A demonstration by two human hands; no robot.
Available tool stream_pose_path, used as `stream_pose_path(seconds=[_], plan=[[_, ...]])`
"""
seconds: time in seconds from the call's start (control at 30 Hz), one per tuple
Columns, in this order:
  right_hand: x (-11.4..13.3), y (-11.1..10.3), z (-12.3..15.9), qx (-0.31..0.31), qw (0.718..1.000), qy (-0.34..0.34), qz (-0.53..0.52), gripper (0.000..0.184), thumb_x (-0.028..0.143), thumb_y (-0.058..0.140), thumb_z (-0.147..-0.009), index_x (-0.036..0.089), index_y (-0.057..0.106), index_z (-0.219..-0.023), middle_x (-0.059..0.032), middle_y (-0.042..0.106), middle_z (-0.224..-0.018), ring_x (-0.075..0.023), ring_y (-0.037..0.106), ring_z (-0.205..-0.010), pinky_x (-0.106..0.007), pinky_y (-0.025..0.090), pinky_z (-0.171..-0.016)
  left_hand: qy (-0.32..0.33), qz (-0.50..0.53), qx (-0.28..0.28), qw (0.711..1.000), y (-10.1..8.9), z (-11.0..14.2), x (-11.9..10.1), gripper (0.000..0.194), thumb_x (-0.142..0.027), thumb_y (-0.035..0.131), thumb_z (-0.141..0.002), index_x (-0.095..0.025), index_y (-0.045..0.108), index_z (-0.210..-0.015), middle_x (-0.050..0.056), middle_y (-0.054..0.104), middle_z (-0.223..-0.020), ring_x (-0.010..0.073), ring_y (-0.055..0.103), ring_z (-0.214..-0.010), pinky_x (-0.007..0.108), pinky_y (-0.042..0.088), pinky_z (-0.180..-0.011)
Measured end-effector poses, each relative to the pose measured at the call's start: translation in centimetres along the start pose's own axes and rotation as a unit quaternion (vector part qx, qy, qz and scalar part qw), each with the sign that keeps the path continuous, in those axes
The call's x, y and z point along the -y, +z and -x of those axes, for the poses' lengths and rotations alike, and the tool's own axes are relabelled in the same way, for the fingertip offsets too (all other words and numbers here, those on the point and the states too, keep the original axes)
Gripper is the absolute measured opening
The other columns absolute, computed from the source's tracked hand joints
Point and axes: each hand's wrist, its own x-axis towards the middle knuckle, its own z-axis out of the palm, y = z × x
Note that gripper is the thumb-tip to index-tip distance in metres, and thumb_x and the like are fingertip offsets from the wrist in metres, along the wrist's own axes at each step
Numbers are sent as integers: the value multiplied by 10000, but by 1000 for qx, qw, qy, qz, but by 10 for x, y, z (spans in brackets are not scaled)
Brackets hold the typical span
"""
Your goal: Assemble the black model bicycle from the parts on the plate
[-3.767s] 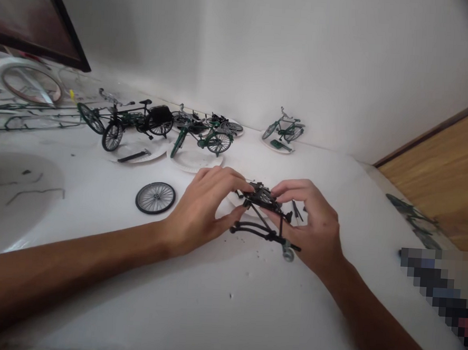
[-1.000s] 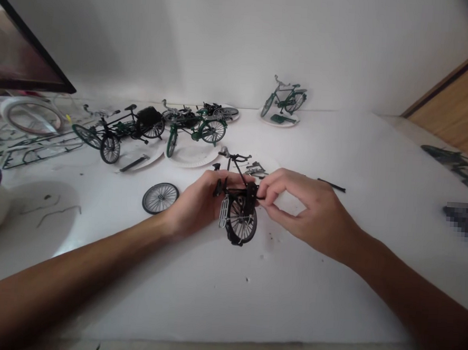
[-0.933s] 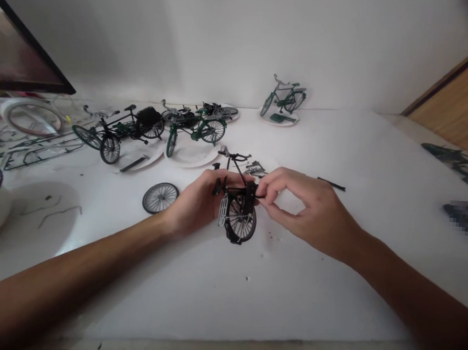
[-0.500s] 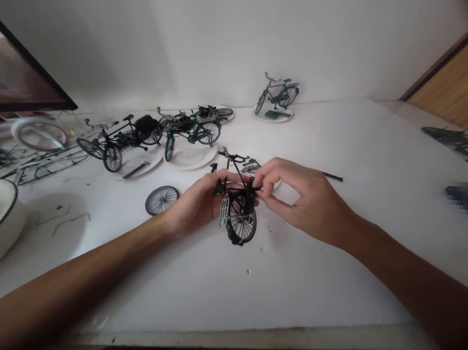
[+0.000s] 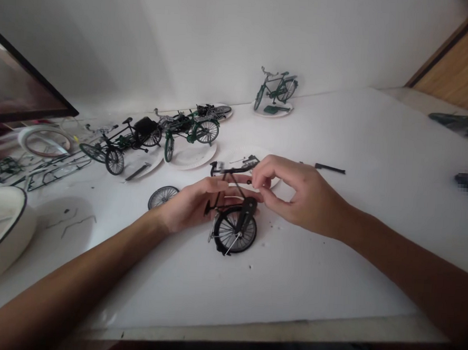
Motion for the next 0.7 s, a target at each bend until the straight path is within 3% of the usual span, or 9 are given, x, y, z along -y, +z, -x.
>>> stream_pose_path(seconds=[0.2, 0.43, 0.7], plan=[[5, -1, 1, -6, 1000, 14, 9, 212, 93, 557, -917, 244, 653, -1032, -25, 704, -1045, -187, 678, -922, -347, 564, -824, -19, -53, -15, 998, 0, 4, -3, 397, -202, 700, -920, -197, 614, -1308, 156, 651, -1395, 272, 723, -1112, 398, 544, -1001], [4, 1, 1, -1, 1000, 16, 5, 165, 138, 650, -918, 241, 691, -1040, 1, 759, -1016, -177, 742, -905, -321, 602, -812, -34, -56, -34, 997, 1, 3, -2, 279, -253, 673, -964, -162, 643, -1226, 161, 720, -1270, 246, 744, -1054, 376, 565, -972], [7, 2, 6, 44, 997, -50, 35, 165, 134, 609, -970, 235, 670, -1085, -19, 748, -1044, -165, 724, -905, -283, 575, -776, -37, -53, -62, 996, 4, 1, -2, 277, -307, 657, -969, -161, 668, -1204, 105, 779, -1041, 223, 757, -914, 350, 590, -876]])
